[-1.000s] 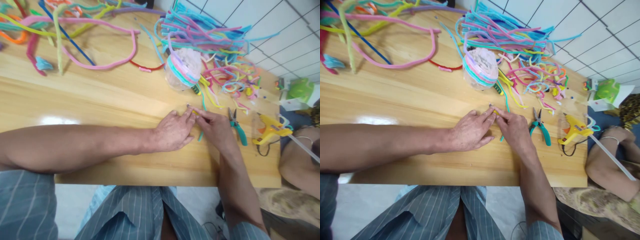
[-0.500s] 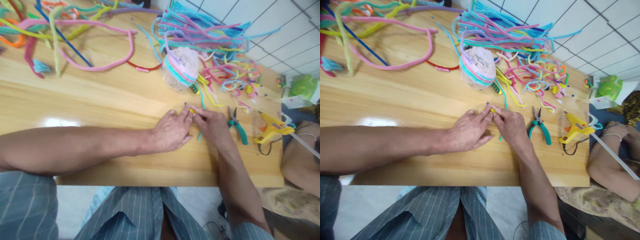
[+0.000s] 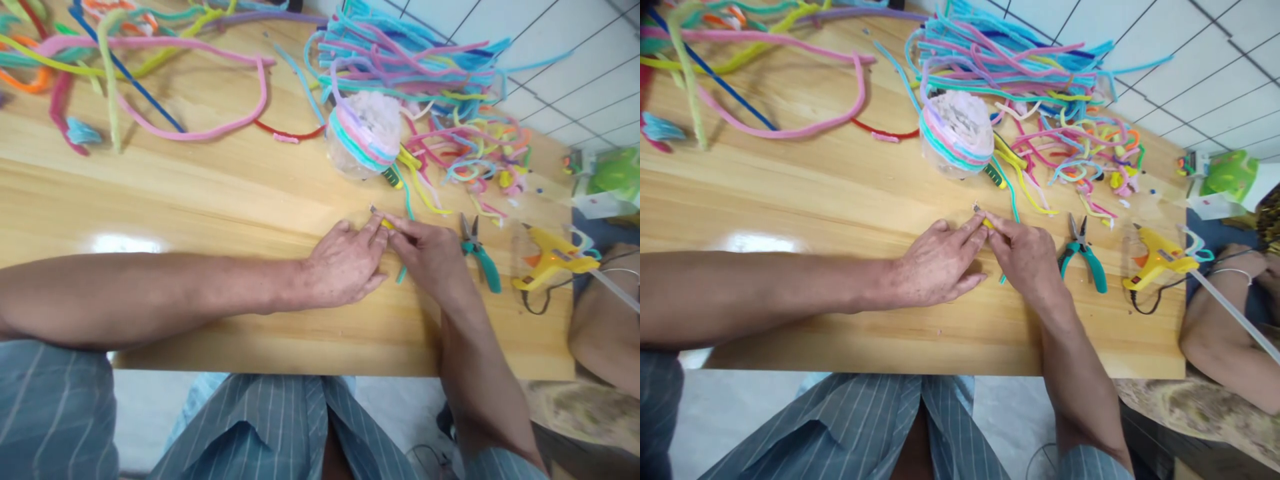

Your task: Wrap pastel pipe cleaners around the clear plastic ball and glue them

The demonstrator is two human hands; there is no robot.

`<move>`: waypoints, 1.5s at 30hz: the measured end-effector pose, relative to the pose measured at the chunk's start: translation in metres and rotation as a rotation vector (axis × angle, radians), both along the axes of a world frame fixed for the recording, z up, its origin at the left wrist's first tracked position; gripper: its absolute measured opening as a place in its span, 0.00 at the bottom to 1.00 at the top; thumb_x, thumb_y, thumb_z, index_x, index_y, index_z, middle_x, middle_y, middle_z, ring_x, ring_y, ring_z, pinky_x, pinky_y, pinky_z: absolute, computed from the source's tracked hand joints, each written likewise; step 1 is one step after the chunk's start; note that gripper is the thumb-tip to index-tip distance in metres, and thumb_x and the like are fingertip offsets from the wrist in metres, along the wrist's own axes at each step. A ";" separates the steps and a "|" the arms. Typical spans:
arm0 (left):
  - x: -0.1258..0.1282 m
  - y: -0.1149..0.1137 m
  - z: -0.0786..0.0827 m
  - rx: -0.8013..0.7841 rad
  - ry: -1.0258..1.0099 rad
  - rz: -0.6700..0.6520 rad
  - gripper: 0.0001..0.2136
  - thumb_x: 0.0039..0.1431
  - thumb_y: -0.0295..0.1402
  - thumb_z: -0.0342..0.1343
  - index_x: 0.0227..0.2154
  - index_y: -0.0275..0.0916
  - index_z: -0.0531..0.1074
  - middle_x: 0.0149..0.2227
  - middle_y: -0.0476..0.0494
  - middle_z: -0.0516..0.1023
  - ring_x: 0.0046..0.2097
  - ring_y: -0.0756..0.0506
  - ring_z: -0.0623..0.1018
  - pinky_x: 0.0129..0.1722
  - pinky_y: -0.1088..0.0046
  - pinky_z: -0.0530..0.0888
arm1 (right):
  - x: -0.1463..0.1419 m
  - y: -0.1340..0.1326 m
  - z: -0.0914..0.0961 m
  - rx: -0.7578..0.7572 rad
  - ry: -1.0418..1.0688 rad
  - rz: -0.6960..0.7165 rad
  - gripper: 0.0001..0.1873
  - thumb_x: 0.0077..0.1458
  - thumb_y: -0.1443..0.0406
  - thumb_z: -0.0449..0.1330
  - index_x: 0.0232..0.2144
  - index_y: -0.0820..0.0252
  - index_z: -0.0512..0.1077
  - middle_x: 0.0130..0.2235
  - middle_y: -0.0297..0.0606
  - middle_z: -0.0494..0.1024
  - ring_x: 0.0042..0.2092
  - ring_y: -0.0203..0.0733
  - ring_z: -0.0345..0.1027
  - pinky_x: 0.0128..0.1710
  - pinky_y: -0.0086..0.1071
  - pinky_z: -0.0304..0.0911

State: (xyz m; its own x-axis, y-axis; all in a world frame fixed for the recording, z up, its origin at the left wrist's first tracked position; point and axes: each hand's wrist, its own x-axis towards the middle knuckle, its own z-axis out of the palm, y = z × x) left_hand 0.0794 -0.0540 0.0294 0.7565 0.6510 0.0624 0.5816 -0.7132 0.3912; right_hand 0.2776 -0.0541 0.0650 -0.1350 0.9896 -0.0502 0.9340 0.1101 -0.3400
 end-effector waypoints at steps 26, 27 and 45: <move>-0.002 -0.003 -0.002 0.039 -0.013 -0.058 0.30 0.79 0.41 0.54 0.72 0.21 0.66 0.75 0.12 0.68 0.66 0.29 0.82 0.60 0.53 0.74 | 0.000 -0.011 0.002 0.011 -0.001 0.007 0.20 0.66 0.65 0.63 0.56 0.51 0.89 0.42 0.43 0.93 0.34 0.49 0.85 0.32 0.35 0.70; -0.002 -0.003 -0.002 0.039 -0.010 -0.066 0.29 0.79 0.41 0.54 0.71 0.21 0.67 0.75 0.12 0.68 0.66 0.28 0.82 0.60 0.53 0.75 | 0.001 -0.012 0.001 0.017 0.006 0.003 0.20 0.66 0.65 0.63 0.56 0.50 0.89 0.43 0.44 0.93 0.36 0.50 0.86 0.33 0.36 0.72; -0.001 0.033 -0.004 -0.642 -0.892 0.525 0.14 0.65 0.33 0.69 0.46 0.41 0.69 0.35 0.53 0.76 0.37 0.48 0.77 0.42 0.70 0.73 | -0.003 -0.022 -0.023 0.324 0.101 -0.007 0.22 0.70 0.61 0.59 0.60 0.53 0.85 0.46 0.46 0.92 0.37 0.46 0.86 0.42 0.37 0.79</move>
State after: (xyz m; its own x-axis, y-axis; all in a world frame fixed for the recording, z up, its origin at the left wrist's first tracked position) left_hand 0.0785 -0.0214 0.0253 0.2481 0.9685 -0.0205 0.0881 -0.0015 0.9961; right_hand 0.2743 -0.0759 0.0417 -0.1159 0.9529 0.2804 0.8984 0.2210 -0.3795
